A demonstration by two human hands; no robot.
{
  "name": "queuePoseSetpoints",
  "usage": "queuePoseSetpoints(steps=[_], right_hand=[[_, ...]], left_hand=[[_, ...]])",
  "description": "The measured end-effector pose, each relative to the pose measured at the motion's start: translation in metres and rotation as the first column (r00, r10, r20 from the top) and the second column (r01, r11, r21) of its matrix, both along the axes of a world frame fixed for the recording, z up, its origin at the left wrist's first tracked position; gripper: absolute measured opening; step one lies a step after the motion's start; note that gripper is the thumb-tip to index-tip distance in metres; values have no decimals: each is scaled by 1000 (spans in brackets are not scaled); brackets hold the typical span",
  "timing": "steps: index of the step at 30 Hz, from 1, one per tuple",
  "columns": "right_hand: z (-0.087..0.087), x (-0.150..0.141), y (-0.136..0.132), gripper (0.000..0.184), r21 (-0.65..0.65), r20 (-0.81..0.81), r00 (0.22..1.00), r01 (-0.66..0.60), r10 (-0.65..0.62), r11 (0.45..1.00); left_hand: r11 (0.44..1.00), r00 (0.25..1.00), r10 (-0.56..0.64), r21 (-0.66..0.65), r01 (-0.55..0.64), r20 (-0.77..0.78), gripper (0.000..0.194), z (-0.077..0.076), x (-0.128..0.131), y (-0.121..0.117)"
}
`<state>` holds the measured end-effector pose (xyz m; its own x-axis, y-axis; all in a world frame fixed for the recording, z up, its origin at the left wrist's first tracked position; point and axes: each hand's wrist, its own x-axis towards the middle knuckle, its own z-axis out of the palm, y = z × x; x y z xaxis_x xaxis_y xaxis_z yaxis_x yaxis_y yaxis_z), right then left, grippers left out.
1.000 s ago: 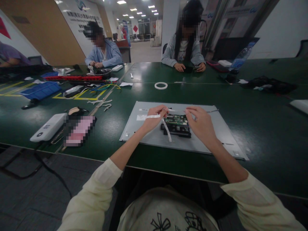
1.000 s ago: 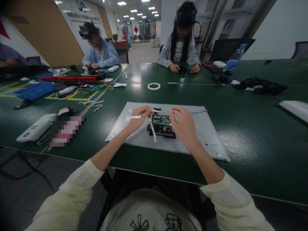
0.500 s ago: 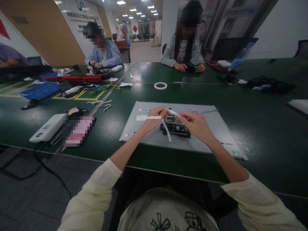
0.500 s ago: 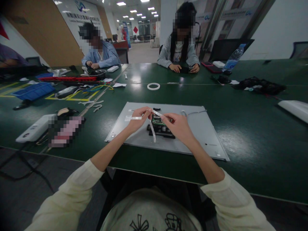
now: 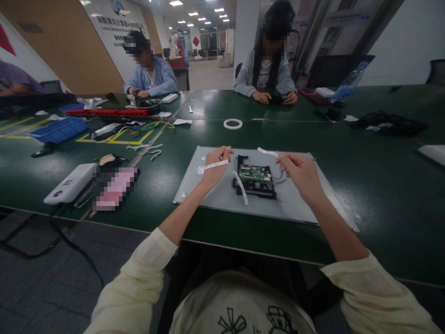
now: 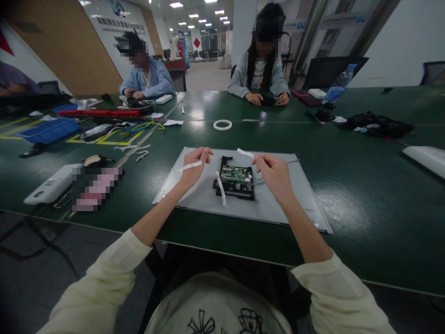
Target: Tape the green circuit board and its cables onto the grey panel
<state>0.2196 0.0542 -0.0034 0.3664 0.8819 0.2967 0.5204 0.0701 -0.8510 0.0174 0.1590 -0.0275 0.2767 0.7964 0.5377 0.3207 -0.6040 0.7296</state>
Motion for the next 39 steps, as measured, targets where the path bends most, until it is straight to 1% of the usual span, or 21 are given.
queuePoseSetpoints(steps=[4, 8, 11, 14, 18, 21, 24, 26, 28, 30, 32, 33, 34, 36, 39], right_hand=[[-9, 10, 6, 29, -24, -4, 1000, 1, -1, 1000], [-13, 15, 9, 30, -80, 19, 1000, -6, 8, 997], [-13, 17, 9, 30, -131, 66, 998, -3, 12, 991], [-10, 15, 8, 29, -175, 131, 991, 9, 15, 985], [-7, 12, 6, 29, -217, 188, 982, 34, 8, 975], [-8, 14, 7, 29, -214, 153, 988, 28, 5, 976], [-9, 19, 9, 31, -205, 31, 999, -13, 19, 979], [-8, 24, 8, 36, -224, -38, 998, -63, 56, 973], [-7, 30, 5, 42, -293, -36, 991, -134, 129, 947], [-6, 36, 1, 45, -406, 23, 968, -220, 251, 887], [-7, 41, -4, 47, -505, 83, 921, -291, 381, 813], [-8, 43, -6, 47, -533, 107, 897, -311, 428, 787], [-10, 45, -7, 47, -545, 128, 880, -323, 458, 774], [-12, 47, -9, 48, -538, 167, 864, -324, 475, 778], [-14, 48, -10, 49, -527, 192, 864, -309, 465, 792]], left_hand=[[996, 995, -11, 90, 20, -99, 27, -5, 3, -3], [978, 982, -41, 193, 78, -186, 20, -8, 5, -6], [959, 972, -66, 254, 124, -226, 16, -9, 5, -6], [942, 959, -62, 300, 148, -278, 16, -10, 5, -5], [928, 933, -56, 327, 180, -354, 19, -10, 7, -7], [927, 917, -46, 324, 187, -397, 19, -10, 8, -9], [932, 907, -36, 312, 181, -419, 20, -10, 8, -10], [934, 905, -34, 309, 180, -424, 20, -10, 8, -10], [933, 903, -39, 308, 186, -428, 19, -10, 8, -10], [930, 901, -45, 310, 195, -430, 19, -10, 9, -11], [926, 896, -52, 315, 208, -441, 20, -10, 10, -12], [922, 891, -56, 318, 219, -450, 20, -11, 11, -12], [918, 885, -63, 321, 232, -461, 20, -11, 11, -13], [907, 871, -82, 326, 266, -484, 21, -12, 12, -15], [887, 851, -113, 334, 319, -513, 21, -12, 13, -17]])
